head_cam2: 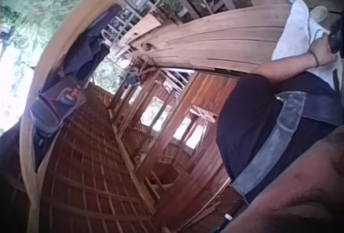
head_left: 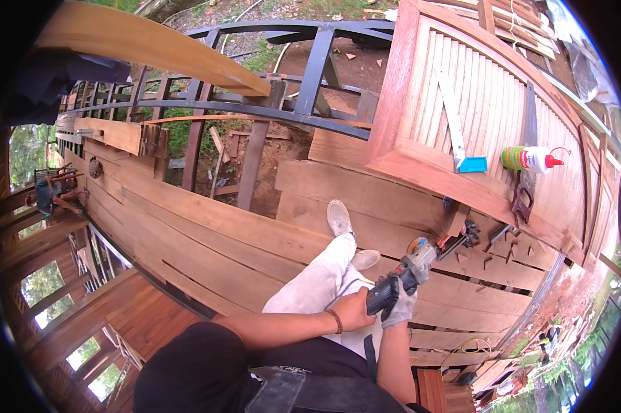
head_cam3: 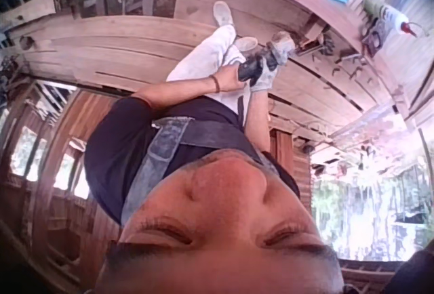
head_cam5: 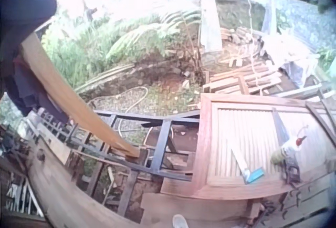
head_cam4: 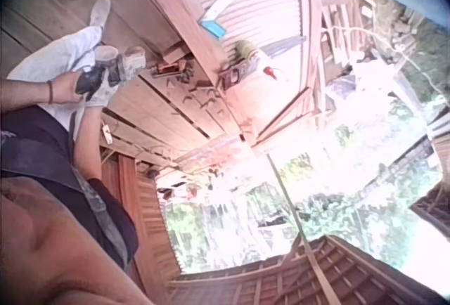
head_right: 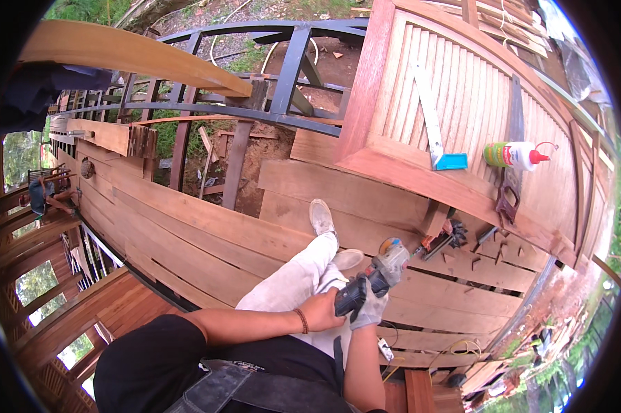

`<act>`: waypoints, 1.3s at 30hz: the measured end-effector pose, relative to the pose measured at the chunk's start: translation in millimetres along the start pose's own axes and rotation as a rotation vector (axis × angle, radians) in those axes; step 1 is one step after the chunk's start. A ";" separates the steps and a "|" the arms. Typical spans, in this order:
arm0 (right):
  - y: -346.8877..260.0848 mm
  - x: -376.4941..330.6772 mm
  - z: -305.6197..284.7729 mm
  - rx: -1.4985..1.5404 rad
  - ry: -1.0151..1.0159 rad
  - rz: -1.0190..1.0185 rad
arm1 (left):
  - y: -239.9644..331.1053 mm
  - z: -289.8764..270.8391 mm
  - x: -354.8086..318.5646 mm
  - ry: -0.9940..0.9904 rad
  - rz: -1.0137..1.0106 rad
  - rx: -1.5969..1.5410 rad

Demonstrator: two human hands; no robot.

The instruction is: The person assembles a wooden slatted panel by applying glue to a frame piece, aligning it with a square, and securing it with a nail gun. They then use a drill to fasten the frame to a metal support and attach a diagonal brace to the panel.

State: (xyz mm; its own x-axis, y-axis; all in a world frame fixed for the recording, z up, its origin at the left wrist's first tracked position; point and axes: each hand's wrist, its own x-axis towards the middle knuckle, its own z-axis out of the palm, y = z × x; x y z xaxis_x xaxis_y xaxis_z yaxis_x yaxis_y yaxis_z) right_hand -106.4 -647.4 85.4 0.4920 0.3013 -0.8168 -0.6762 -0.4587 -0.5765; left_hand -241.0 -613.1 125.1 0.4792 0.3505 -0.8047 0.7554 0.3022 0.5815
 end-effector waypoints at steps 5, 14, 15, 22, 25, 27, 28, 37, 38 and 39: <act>44.6 9.6 3.9 0.050 0.158 0.058 | -19.6 -1.1 -7.4 0.016 0.024 0.161; 105.0 1.9 -0.4 0.106 0.287 0.164 | -63.6 14.4 -8.2 0.003 0.024 0.344; 114.8 0.1 -4.0 0.139 0.287 0.167 | -67.0 15.4 -10.1 -0.001 0.015 0.363; 175.4 -12.1 -29.6 0.349 0.283 0.199 | -96.2 40.8 -29.0 -0.018 0.050 0.537; 194.2 -9.4 -30.2 0.438 0.269 0.219 | -117.6 55.2 -29.4 0.065 0.093 0.618; 209.6 -10.6 -30.0 0.506 0.268 0.235 | -133.3 59.7 -32.6 0.097 0.123 0.673; 217.7 -6.5 -23.7 0.556 0.263 0.242 | -134.7 52.5 -30.4 0.095 0.147 0.718; 235.8 -7.1 69.8 0.968 -0.201 0.264 | -138.3 -63.8 -35.9 -0.036 0.030 0.754; 232.0 -13.0 87.2 1.008 -0.259 0.193 | -152.7 -75.6 -36.8 -0.008 0.013 0.719; 228.0 -16.6 100.0 1.023 -0.298 0.224 | -163.3 -87.2 -40.0 0.016 0.031 0.717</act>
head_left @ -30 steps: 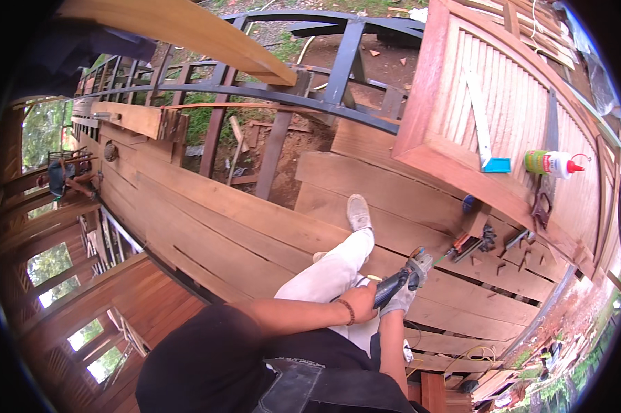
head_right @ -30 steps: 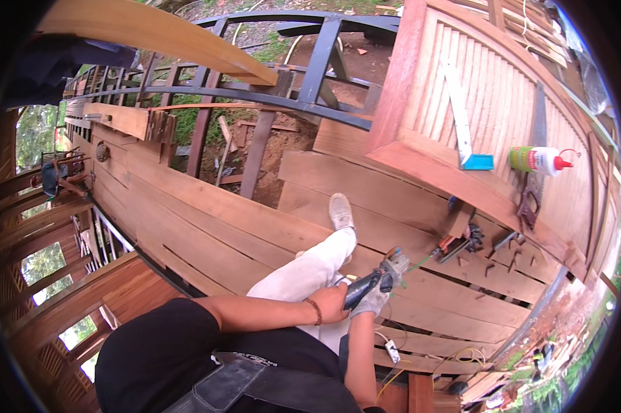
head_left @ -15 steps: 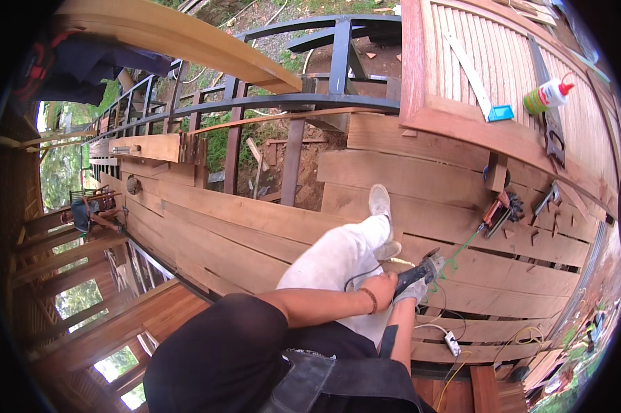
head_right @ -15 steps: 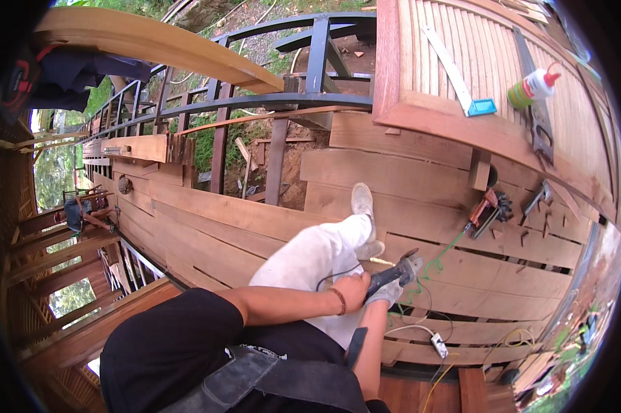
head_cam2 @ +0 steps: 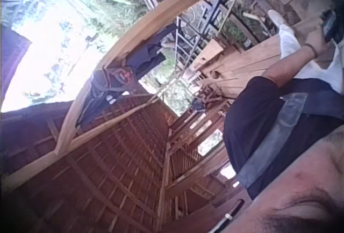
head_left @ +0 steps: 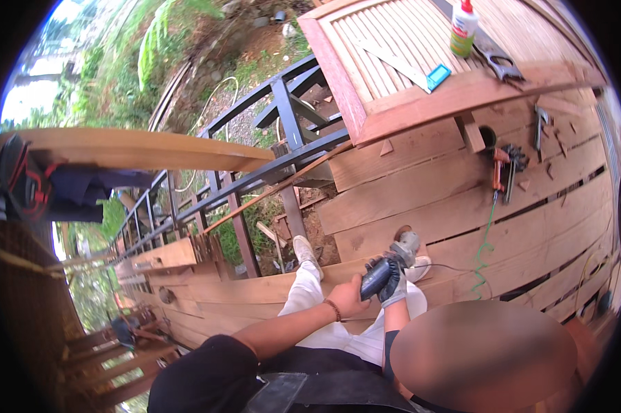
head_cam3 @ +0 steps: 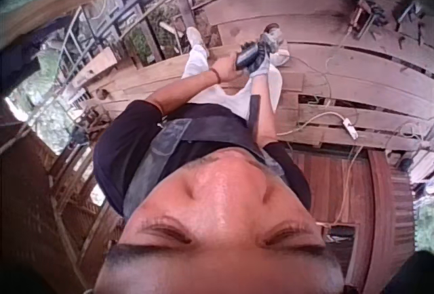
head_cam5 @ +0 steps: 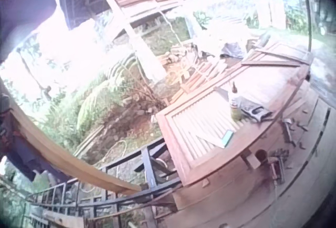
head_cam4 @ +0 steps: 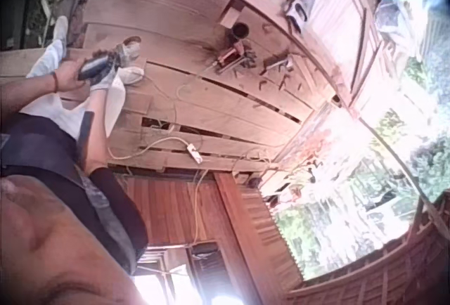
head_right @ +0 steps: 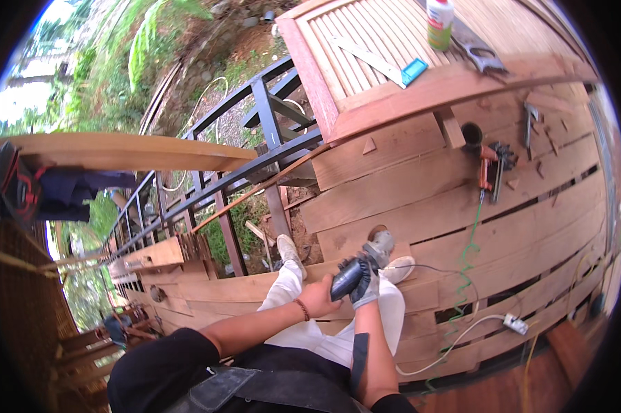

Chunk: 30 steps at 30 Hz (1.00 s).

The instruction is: The person assembles a wooden slatted panel by applying glue to a frame piece, aligning it with a square, and securing it with a nail gun. They then use a drill to fasten the frame to a metal support and attach a diagonal brace to the panel.

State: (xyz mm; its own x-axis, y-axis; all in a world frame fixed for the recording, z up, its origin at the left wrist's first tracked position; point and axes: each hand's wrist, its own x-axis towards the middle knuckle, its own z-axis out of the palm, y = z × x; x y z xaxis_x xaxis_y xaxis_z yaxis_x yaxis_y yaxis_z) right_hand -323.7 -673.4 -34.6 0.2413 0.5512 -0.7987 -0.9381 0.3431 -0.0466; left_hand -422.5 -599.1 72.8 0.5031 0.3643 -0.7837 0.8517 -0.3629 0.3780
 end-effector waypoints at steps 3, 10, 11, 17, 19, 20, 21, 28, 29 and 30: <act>46.2 7.8 14.7 0.008 0.082 0.065 | -46.0 -18.7 -9.2 0.053 0.008 -0.032; 113.9 28.8 117.8 -0.033 0.085 -0.188 | -123.1 -102.7 14.3 0.164 0.136 -0.022; 121.8 41.9 125.2 -0.003 0.076 -0.229 | -126.9 -117.5 19.4 0.143 0.142 -0.030; 163.0 67.2 167.6 0.114 0.088 -0.400 | -154.4 -195.2 43.3 0.045 0.243 0.094; 178.7 71.3 186.6 0.159 0.103 -0.446 | -161.5 -218.1 50.2 0.040 0.265 0.153; 182.5 74.6 195.7 0.203 0.041 -0.422 | -164.4 -227.8 51.4 0.062 0.252 0.192; 185.1 81.0 201.7 0.232 -0.017 -0.428 | -165.5 -235.4 54.3 0.085 0.241 0.237; 184.4 147.6 230.8 0.414 0.002 -0.449 | -150.7 -273.9 98.3 0.310 0.356 0.522; 180.7 158.9 233.6 0.436 -0.006 -0.469 | -143.4 -277.2 104.9 0.338 0.385 0.552; 181.7 172.4 233.3 0.464 -0.002 -0.490 | -138.9 -280.6 112.0 0.352 0.416 0.585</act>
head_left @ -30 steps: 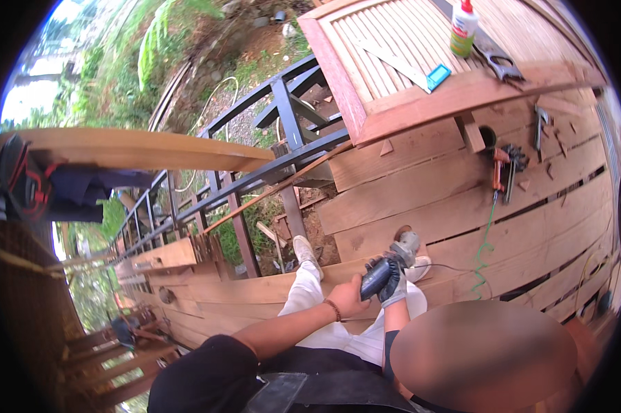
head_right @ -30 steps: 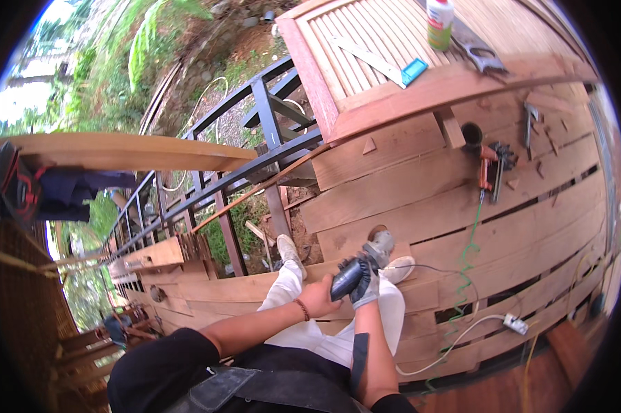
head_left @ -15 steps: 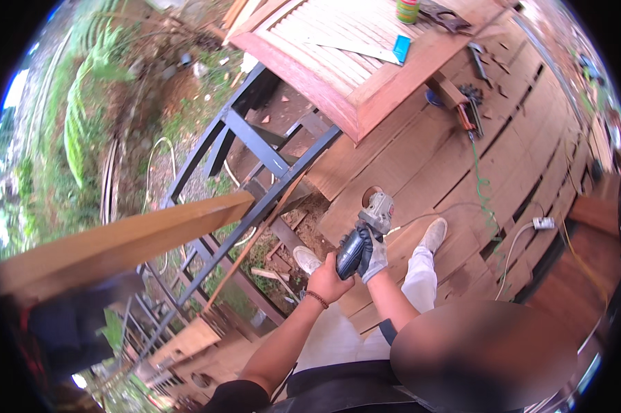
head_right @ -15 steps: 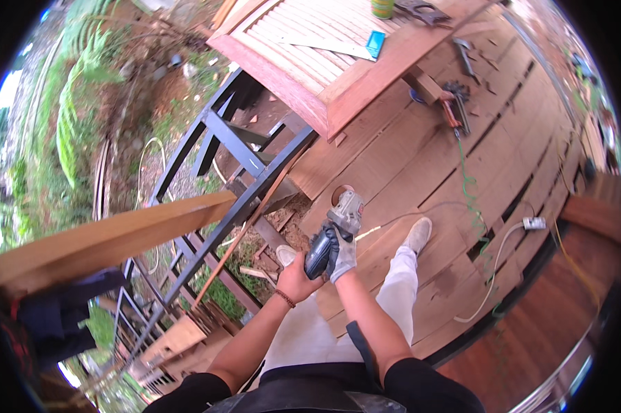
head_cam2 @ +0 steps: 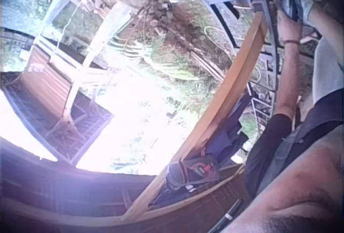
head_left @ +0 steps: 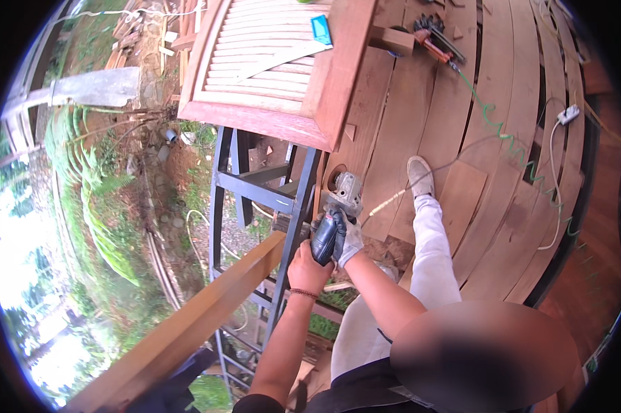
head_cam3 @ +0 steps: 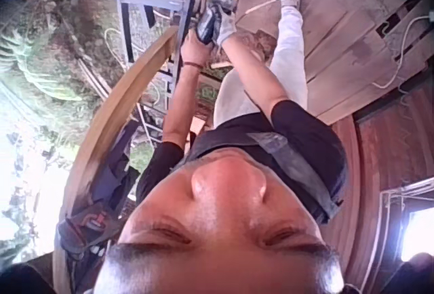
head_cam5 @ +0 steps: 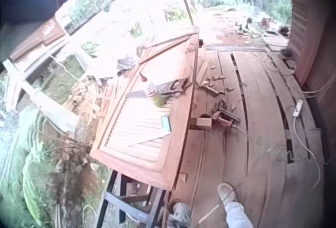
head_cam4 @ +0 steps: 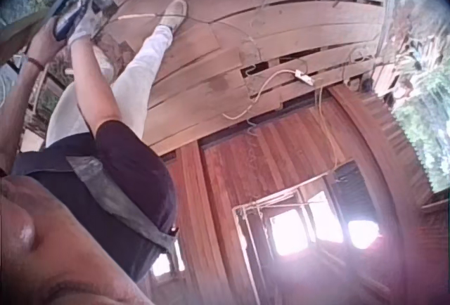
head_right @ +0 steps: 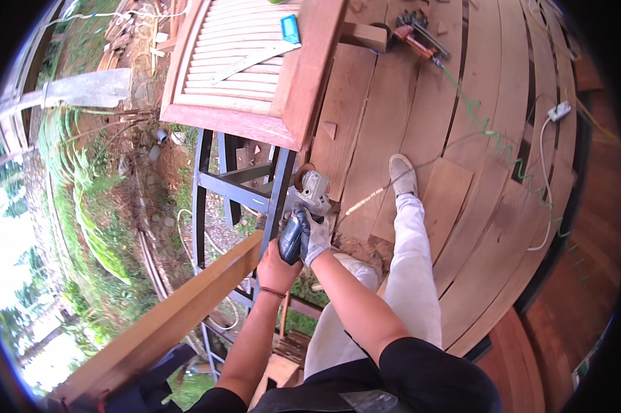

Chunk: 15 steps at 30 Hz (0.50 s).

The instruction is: The person assembles a wooden slatted panel by applying glue to a frame piece, aligning it with a square, and securing it with a nail gun. They then use a drill to fasten the frame to a metal support and attach a diagonal brace to the panel.

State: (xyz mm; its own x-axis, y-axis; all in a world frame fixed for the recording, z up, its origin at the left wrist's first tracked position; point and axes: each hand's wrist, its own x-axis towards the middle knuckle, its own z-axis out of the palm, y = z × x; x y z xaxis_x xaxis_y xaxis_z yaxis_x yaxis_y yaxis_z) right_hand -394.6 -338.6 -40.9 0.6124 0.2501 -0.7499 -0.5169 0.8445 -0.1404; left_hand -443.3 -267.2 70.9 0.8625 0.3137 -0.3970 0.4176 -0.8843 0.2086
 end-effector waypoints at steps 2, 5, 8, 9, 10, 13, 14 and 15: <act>-3.4 -2.5 13.5 0.173 -0.096 0.092 | -8.3 -2.4 10.5 -0.007 0.002 0.073; 5.4 15.8 15.6 0.282 -0.156 0.100 | -0.7 -10.2 25.4 0.021 0.034 0.129; 6.1 17.8 26.6 0.241 -0.128 0.111 | -2.6 -17.5 31.8 0.026 0.035 0.178; 5.2 18.4 30.8 0.283 -0.140 0.126 | -0.7 -22.0 33.7 0.023 0.032 0.196; 4.5 18.2 34.0 0.325 -0.152 0.141 | 1.3 -25.7 35.1 0.020 0.030 0.215; 7.2 22.8 38.7 0.405 -0.172 0.171 | 9.7 -33.4 38.7 0.000 0.027 0.237; 8.5 24.8 38.4 0.423 -0.175 0.179 | 11.4 -35.0 39.9 -0.012 0.017 0.246; 5.4 23.2 42.4 0.454 -0.175 0.204 | 10.3 -36.3 40.9 -0.006 0.028 0.262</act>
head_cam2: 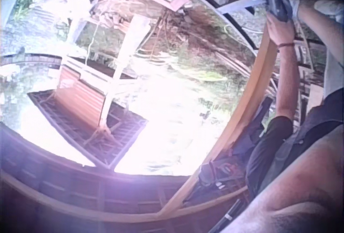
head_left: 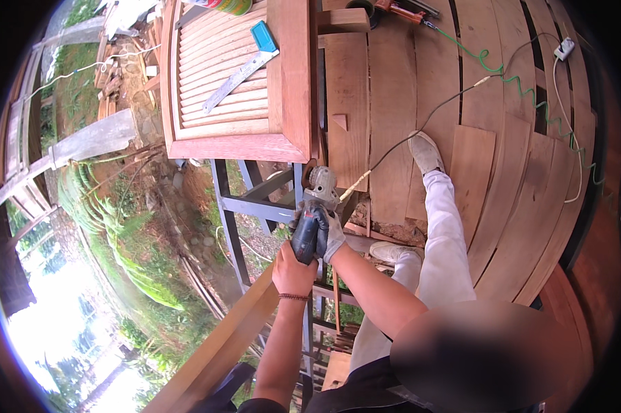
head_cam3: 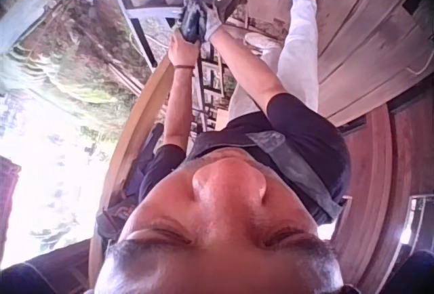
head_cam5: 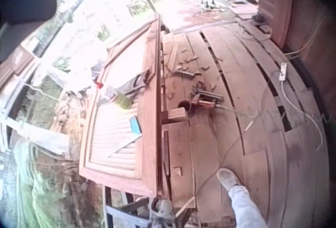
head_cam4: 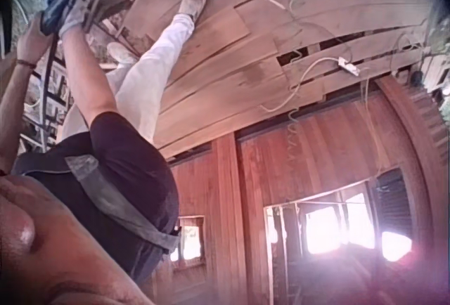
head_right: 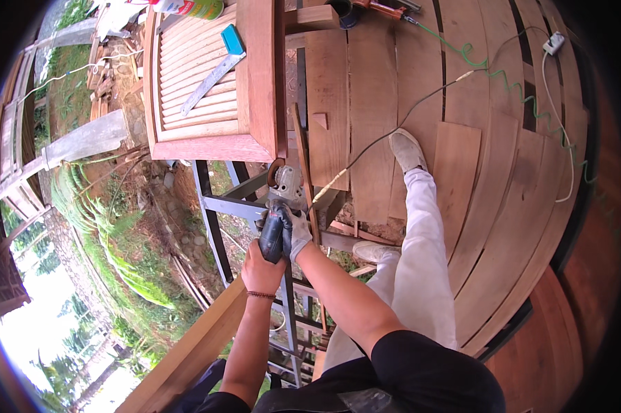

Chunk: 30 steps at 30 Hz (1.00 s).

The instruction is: The person assembles a wooden slatted panel by applying glue to a frame piece, aligning it with a square, and securing it with a nail gun. They then use a drill to fasten the frame to a metal support and attach a diagonal brace to the panel.

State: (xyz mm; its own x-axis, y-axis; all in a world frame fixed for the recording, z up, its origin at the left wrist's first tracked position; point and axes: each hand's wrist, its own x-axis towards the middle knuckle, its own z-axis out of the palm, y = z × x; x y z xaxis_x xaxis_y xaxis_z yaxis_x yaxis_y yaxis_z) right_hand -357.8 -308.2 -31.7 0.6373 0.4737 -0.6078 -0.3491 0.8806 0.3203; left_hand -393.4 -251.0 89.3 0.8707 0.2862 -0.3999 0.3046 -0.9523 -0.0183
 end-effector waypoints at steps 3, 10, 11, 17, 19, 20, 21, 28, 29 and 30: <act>-0.9 -2.9 9.4 0.064 0.013 0.022 | -3.3 -1.3 1.2 0.015 0.018 0.039; 1.5 -6.1 -3.3 0.086 0.030 0.056 | 2.9 -4.0 -10.6 -0.001 0.014 0.052; 1.5 -4.6 -8.3 0.094 -0.004 0.061 | 4.6 -5.0 -10.9 0.002 0.024 0.052; -1.5 2.4 -2.9 0.072 -0.072 0.065 | 6.7 -4.9 -4.4 0.035 0.004 0.093; 1.8 4.7 -5.4 0.070 -0.091 0.032 | 7.4 -8.5 -3.2 0.016 0.003 0.119; 2.4 6.2 -6.7 0.100 -0.117 0.045 | 8.1 -10.1 -2.6 -0.003 0.003 0.133; 2.6 4.6 -4.2 0.085 -0.092 0.047 | 8.2 -10.7 -1.8 -0.019 0.000 0.144; 2.5 5.4 -5.5 0.078 -0.067 0.057 | 7.1 -8.3 -1.7 0.011 -0.009 0.086; 2.3 4.3 -6.5 0.086 -0.059 0.061 | 6.2 -8.3 -2.5 0.009 -0.008 0.087; 2.1 4.5 -5.6 0.093 -0.054 0.068 | 5.2 -8.7 -1.8 0.012 -0.009 0.086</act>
State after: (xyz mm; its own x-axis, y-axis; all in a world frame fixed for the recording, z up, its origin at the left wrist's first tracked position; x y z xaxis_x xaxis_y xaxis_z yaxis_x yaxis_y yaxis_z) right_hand -359.5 -304.3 -37.8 0.6511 0.5297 -0.5436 -0.3293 0.8424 0.4264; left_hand -390.0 -255.5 97.9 0.8728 0.2958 -0.3883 0.2787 -0.9551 -0.1010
